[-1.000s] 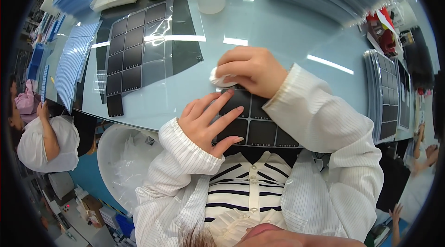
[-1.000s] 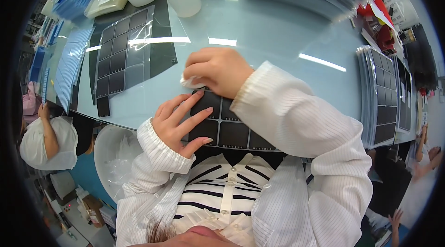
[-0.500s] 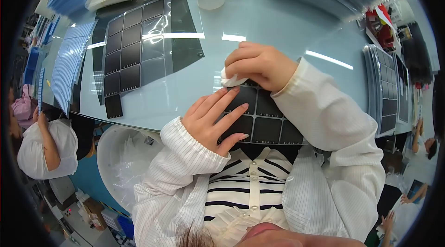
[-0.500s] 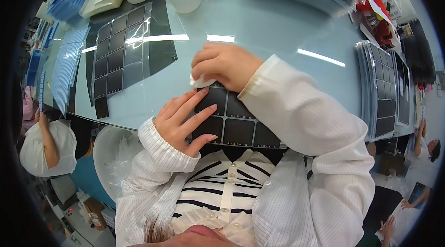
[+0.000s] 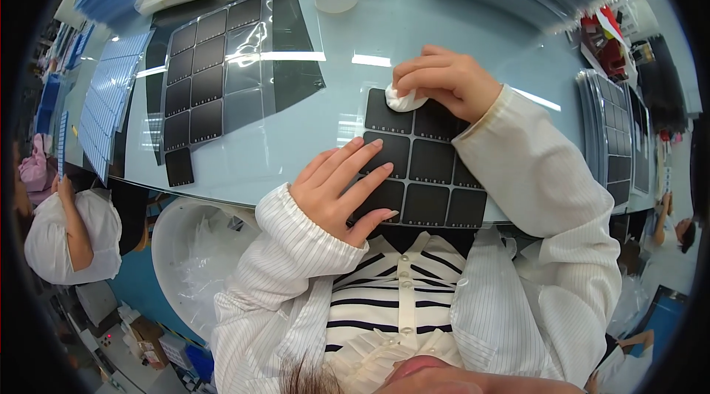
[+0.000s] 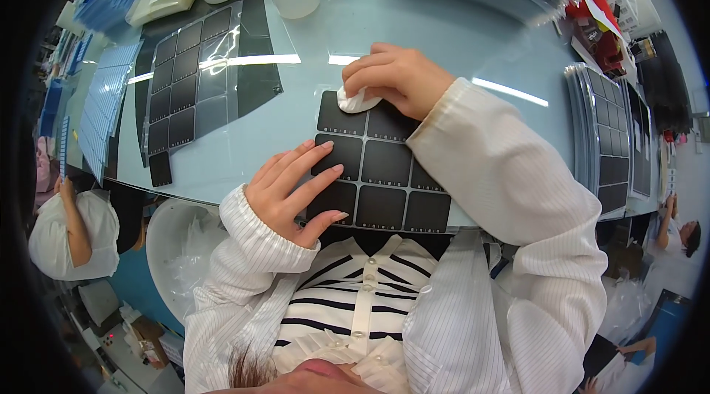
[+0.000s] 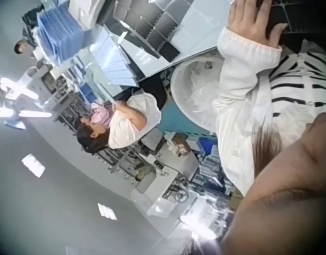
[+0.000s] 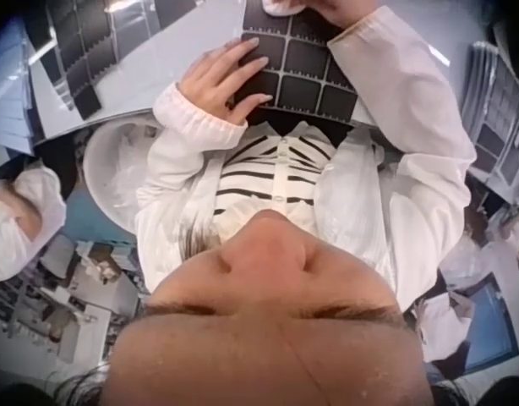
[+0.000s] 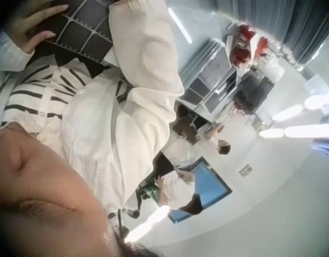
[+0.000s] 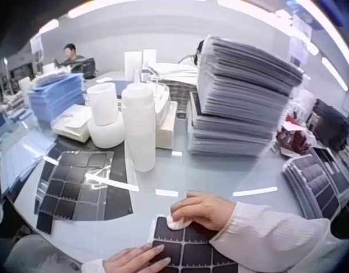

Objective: The recorder cleans and inspects electronic film sheets using a white wipe on a light-table workbench.

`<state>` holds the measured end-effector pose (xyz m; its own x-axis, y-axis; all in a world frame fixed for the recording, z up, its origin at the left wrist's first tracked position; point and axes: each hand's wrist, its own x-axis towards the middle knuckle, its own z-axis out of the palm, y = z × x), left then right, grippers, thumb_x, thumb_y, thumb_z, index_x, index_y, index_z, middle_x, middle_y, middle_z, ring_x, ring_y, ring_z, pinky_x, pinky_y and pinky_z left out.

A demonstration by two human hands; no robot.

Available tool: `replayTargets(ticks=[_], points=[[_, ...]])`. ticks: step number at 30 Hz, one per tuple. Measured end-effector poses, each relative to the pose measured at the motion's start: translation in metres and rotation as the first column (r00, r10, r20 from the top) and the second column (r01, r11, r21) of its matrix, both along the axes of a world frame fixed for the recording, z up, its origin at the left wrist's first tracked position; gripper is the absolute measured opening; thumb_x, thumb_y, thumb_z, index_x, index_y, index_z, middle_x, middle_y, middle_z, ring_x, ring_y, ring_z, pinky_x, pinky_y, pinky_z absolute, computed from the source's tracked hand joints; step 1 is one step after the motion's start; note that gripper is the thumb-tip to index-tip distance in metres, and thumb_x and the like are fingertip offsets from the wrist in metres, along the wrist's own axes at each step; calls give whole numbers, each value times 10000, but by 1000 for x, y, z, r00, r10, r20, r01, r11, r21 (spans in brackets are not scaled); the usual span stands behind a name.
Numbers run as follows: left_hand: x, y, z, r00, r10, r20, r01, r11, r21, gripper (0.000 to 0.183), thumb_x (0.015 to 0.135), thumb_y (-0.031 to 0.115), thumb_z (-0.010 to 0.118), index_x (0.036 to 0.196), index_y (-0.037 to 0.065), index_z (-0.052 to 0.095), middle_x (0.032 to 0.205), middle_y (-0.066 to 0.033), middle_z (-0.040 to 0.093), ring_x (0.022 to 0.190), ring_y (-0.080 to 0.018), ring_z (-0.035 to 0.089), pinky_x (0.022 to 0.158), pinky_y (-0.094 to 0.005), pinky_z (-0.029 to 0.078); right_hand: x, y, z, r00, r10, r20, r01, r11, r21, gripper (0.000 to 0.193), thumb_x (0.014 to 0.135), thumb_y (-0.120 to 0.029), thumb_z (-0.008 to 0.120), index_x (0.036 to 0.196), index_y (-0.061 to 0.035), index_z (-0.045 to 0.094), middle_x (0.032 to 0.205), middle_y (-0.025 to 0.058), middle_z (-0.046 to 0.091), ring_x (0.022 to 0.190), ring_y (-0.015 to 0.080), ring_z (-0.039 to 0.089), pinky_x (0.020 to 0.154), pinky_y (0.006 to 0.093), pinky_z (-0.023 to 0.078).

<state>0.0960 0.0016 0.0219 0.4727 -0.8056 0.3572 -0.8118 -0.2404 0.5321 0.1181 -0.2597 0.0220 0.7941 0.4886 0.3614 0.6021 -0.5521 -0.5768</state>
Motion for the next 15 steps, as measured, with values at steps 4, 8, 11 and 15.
replayTargets(ticks=[4,8,11,15], points=[[1,-4,1,1000,-10,11,10,1000,26,480,647,253,755,1064,48,635,1180,-165,575,1079,-364,555,872,-429,462,-3,22,-8,996,86,29,-87,996,26,241,692,68,612,900,-53,623,993,56,631,786,244,516,693,323,469],[1,-1,1,1000,-15,18,14,997,78,464,696,259,738,1093,49,622,1200,-148,566,1113,-326,543,908,-430,441,3,15,-6,994,86,73,-84,996,-29,241,698,79,592,903,-45,623,996,64,633,822,257,537,732,330,478],[-1,-5,4,1000,-10,28,8,996,87,466,688,256,743,1092,54,626,1207,-143,567,1108,-330,546,906,-430,444,1,-8,-4,998,-34,43,35,999,-19,230,704,74,591,900,-42,624,999,67,638,832,257,554,731,333,484],[-5,-4,5,999,37,38,-41,994,104,491,641,263,756,1066,46,641,1176,-149,586,1109,-355,540,897,-427,453,-7,41,-10,995,82,58,-81,997,-22,236,691,52,616,893,-70,637,990,44,639,837,250,554,752,342,487]])
